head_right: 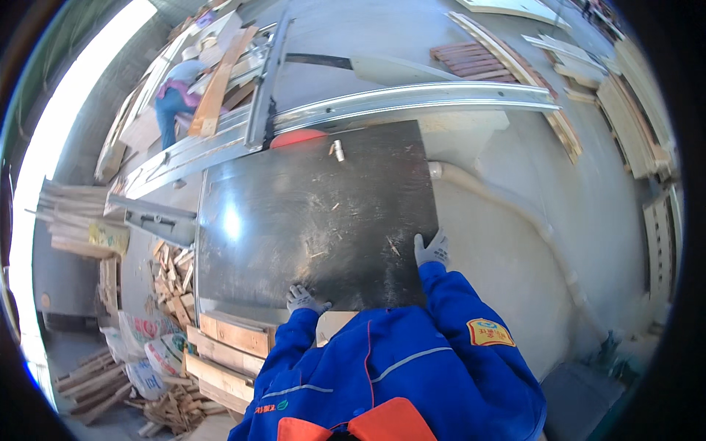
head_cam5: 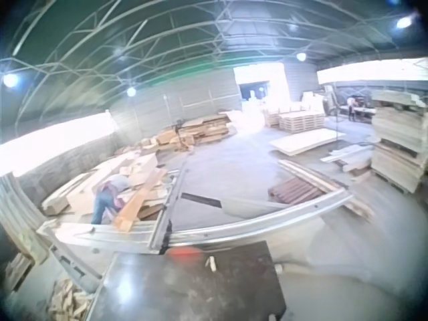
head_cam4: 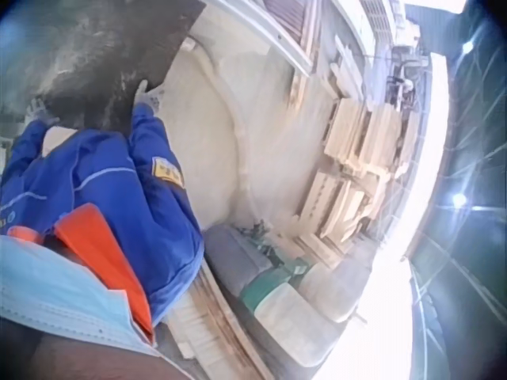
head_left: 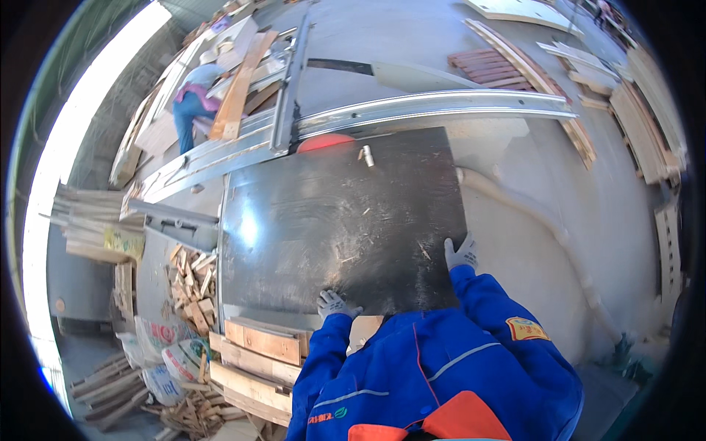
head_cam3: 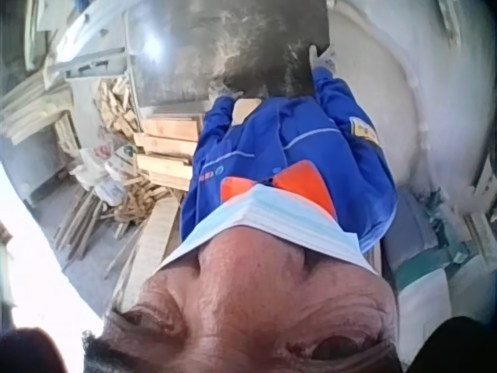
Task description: The person repeatedly picks up small wooden planks from a table saw and stacks them on the floor. The camera wearer handles the planks one at a time, placing them in a growing pile. Another worker is visible in the background also handling wood.
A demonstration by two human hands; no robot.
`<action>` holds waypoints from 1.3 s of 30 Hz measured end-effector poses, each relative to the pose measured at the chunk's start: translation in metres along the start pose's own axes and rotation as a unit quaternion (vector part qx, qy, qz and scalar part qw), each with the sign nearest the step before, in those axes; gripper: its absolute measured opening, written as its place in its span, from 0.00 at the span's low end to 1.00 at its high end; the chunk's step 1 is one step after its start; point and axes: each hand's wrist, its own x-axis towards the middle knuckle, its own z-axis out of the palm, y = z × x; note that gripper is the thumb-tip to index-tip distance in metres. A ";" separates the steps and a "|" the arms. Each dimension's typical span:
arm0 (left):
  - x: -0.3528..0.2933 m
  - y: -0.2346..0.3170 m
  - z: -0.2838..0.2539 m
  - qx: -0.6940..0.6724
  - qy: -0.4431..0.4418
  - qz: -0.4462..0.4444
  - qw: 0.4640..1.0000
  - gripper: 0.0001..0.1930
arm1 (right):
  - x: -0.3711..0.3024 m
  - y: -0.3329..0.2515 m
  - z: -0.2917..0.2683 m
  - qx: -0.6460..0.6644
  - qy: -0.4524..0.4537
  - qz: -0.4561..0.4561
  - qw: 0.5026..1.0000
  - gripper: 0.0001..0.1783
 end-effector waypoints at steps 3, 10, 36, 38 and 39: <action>0.014 0.005 0.008 0.046 0.004 0.009 0.999 0.65 | 0.003 0.007 0.004 0.005 0.038 -0.025 0.999 0.51; 0.008 0.001 0.015 0.010 -0.033 -0.036 0.999 0.68 | 0.001 -0.002 -0.007 0.019 -0.008 -0.006 1.000 0.52; 0.007 -0.001 0.010 -0.027 0.018 -0.008 0.999 0.65 | 0.002 -0.001 0.003 0.010 0.006 -0.005 1.000 0.51; 0.004 -0.004 0.013 -0.034 0.016 -0.023 0.999 0.66 | -0.002 -0.007 -0.007 0.025 -0.016 0.008 1.000 0.51; 0.004 -0.004 0.013 -0.032 0.017 -0.018 0.999 0.66 | -0.001 -0.006 -0.006 0.018 -0.005 -0.007 1.000 0.51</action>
